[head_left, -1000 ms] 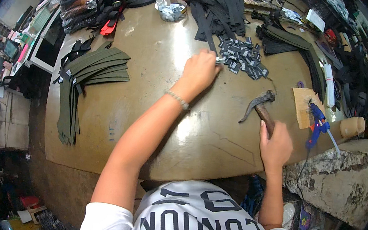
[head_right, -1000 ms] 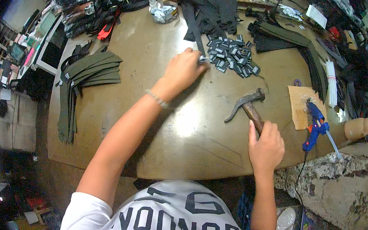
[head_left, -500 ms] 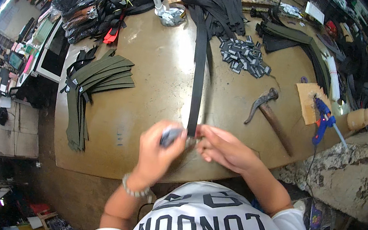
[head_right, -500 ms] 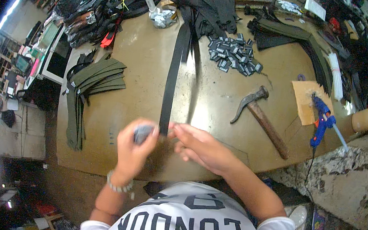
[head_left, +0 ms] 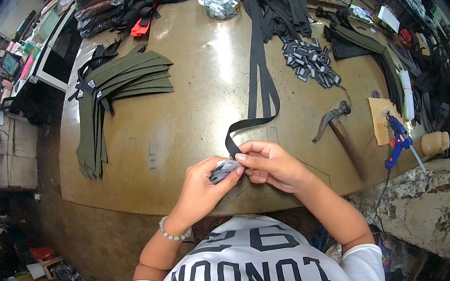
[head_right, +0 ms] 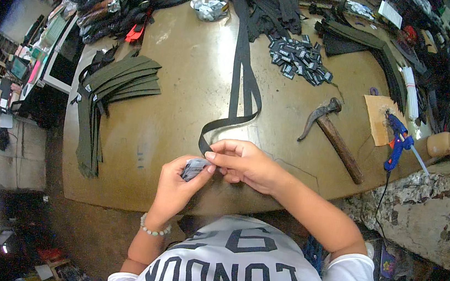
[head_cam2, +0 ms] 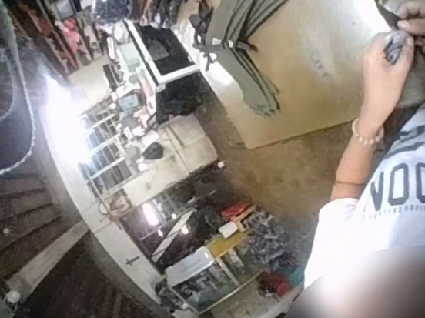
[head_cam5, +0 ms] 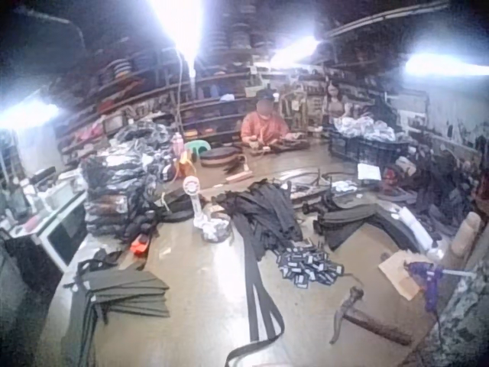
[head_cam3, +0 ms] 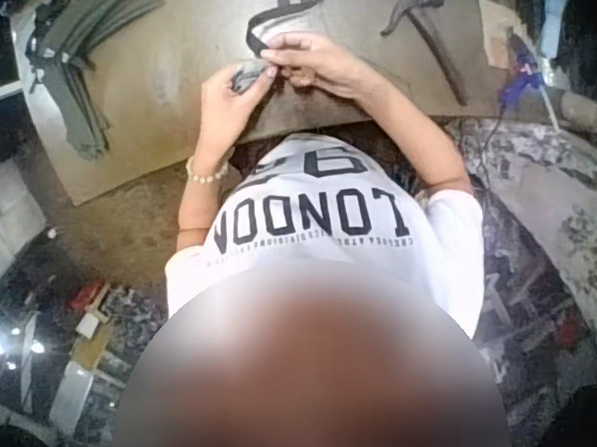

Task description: The person assembles belts by applying hot glue to black straps, attaching green fabric pieces, and affixing small rectangular tags. The person repeats this process for multiple belt units on a cluttered workbench.

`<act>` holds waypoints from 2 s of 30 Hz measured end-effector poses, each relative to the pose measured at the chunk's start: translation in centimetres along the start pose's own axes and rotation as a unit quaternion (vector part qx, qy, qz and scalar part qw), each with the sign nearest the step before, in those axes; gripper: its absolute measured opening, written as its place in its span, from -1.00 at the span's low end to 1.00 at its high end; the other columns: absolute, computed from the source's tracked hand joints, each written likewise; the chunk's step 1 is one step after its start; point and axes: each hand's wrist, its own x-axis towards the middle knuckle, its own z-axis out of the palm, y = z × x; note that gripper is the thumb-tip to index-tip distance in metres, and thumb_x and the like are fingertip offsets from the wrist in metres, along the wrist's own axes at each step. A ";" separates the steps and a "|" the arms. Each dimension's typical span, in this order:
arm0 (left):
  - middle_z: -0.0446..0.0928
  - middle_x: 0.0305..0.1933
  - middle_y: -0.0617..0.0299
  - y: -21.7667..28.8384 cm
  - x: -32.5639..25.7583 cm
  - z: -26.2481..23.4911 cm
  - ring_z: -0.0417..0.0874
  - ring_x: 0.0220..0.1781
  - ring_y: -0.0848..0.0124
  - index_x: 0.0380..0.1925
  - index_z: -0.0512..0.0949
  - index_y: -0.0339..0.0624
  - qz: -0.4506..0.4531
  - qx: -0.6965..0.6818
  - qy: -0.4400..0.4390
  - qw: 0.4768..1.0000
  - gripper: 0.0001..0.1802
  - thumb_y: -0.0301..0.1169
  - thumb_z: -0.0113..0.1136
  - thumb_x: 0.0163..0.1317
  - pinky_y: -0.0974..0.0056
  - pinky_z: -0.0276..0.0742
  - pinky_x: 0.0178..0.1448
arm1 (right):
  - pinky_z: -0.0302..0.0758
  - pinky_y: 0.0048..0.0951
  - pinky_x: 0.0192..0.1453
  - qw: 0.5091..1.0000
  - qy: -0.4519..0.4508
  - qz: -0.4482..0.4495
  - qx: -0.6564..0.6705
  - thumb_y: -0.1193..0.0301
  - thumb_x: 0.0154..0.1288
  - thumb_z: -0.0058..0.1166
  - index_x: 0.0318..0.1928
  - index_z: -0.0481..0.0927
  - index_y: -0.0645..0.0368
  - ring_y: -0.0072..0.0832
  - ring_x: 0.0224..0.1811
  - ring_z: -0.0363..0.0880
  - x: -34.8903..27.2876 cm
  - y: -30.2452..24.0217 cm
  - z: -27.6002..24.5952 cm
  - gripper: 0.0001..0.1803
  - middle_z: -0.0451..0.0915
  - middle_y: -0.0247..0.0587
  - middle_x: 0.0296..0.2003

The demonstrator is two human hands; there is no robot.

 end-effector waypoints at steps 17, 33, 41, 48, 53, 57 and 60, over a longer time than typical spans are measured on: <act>0.63 -0.39 0.23 -0.5 -0.7 1.0 0.52 -0.39 0.55 -0.31 0.65 -0.33 0.015 -0.057 0.044 0.997 -0.81 -0.39 0.36 0.28 0.41 0.47 -0.25 | 0.20 -0.74 -0.57 0.994 -0.083 0.011 0.073 0.21 0.44 0.16 -0.02 0.54 0.14 -0.79 -0.49 0.29 1.3 0.7 -1.5 -0.71 0.51 -0.47 -0.32; 0.64 -0.35 -0.11 -1.0 -4.2 2.5 0.67 -0.37 0.05 -0.28 0.66 -0.36 -0.030 0.057 -0.050 0.997 -0.77 -0.36 0.32 0.26 0.20 0.55 -0.26 | 0.65 -0.51 0.00 0.834 0.080 -0.272 -0.474 0.41 0.44 0.12 0.02 0.64 0.37 -0.51 -0.13 0.73 15.3 -22.0 -7.5 -0.71 0.74 -0.14 -0.17; 0.57 -0.50 0.08 -1.2 -4.6 1.8 0.57 -0.55 0.12 -0.39 0.65 -0.22 0.060 0.253 -0.055 0.964 -0.76 -0.25 0.38 0.21 0.16 0.52 -0.39 | 0.51 -0.28 0.22 0.634 0.166 -0.395 -0.644 0.20 0.44 0.12 0.22 0.57 0.18 -0.25 0.12 0.62 14.3 -17.3 -4.9 -0.54 0.66 -0.05 0.06; 0.35 -0.56 0.24 -2.6 -3.9 2.4 0.48 -0.58 0.29 -0.01 0.68 0.01 0.209 0.305 -0.020 0.929 -0.55 -0.19 0.46 0.05 0.23 0.44 -0.47 | 0.41 -0.10 0.33 0.521 0.145 -0.220 -0.812 0.15 0.40 0.09 0.18 0.51 0.33 0.02 0.31 0.39 2.6 -6.4 -2.3 -0.46 0.45 0.17 0.24; 0.31 -0.58 0.28 -3.9 -3.8 3.4 0.43 -0.59 0.35 -0.04 0.71 0.04 0.292 0.308 -0.016 0.905 -0.54 -0.17 0.48 0.01 0.24 0.36 -0.51 | 0.15 -0.06 0.52 0.487 0.142 -0.253 -0.824 0.07 0.43 0.01 0.35 0.39 0.24 0.00 0.46 0.23 1.7 -3.4 -4.7 -0.36 0.31 0.05 0.39; 0.27 -0.59 0.32 -4.2 -4.1 4.0 0.38 -0.59 0.40 -0.07 0.72 0.06 0.303 0.320 -0.005 0.898 -0.52 -0.10 0.50 -0.04 0.27 0.32 -0.52 | 0.06 -0.06 0.57 0.568 0.133 -0.232 -0.778 0.06 0.46 -0.03 0.40 0.34 0.17 -0.01 0.52 0.13 0.4 -4.4 -3.8 -0.35 0.21 0.05 0.46; 0.25 -0.60 0.35 -4.2 -4.2 4.1 0.36 -0.59 0.42 -0.07 0.73 0.09 0.303 0.317 0.006 0.899 -0.48 -0.04 0.52 -0.09 0.30 0.29 -0.52 | 0.13 -0.12 0.54 0.650 0.189 -0.299 -0.672 0.24 0.43 0.10 0.37 0.38 0.17 -0.03 0.49 0.21 -4.5 -3.2 -3.1 -0.43 0.19 0.05 0.47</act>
